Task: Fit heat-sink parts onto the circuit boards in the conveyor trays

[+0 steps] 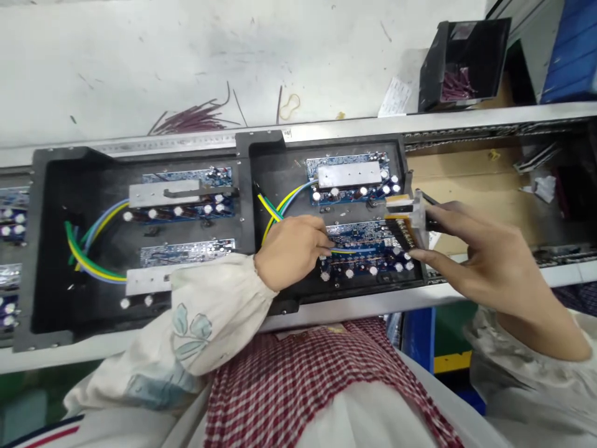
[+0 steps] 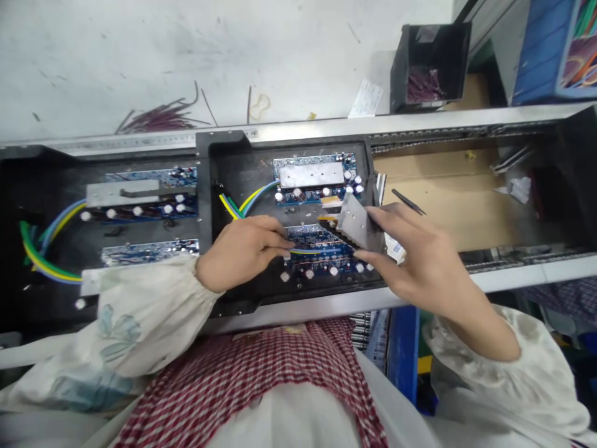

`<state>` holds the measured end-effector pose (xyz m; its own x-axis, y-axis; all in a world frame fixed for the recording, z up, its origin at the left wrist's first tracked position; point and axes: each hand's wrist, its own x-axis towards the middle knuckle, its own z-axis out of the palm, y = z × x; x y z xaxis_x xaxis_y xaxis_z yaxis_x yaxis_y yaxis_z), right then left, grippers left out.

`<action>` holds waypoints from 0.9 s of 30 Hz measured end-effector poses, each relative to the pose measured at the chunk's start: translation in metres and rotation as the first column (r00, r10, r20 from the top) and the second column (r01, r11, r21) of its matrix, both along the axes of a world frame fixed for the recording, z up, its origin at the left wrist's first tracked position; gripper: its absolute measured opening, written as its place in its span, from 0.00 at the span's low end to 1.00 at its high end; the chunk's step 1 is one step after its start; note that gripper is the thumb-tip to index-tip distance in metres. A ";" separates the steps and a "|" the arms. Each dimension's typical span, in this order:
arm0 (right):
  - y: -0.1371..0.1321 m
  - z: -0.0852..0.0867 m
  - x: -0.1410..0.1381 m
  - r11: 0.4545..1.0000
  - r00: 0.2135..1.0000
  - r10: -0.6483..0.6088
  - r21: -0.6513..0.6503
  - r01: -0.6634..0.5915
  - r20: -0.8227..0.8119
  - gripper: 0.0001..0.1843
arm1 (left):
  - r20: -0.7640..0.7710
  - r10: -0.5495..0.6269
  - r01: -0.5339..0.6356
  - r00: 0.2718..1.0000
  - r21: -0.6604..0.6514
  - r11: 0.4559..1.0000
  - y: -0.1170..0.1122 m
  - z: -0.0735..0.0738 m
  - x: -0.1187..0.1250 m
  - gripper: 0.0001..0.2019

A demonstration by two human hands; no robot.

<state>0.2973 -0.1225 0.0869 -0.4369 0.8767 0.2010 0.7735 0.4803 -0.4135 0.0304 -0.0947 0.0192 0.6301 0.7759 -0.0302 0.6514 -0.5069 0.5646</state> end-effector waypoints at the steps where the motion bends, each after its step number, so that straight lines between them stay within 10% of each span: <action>1: 0.003 0.000 -0.002 1.000 1.000 0.017 0.000 -0.017 0.001 0.28 | -0.009 0.006 -0.006 1.000 0.000 1.000 -0.001 -0.002 0.001 0.09; 12: 0.018 -0.003 -0.020 0.988 0.987 0.152 -0.039 -0.149 0.062 0.28 | -0.304 0.152 -0.143 0.940 0.051 0.988 -0.028 0.004 0.015 0.12; 27: 0.012 -0.004 -0.034 0.856 0.805 0.509 -0.077 -0.512 0.306 0.27 | -0.077 0.191 -0.172 0.979 0.209 0.963 -0.039 -0.007 0.002 0.08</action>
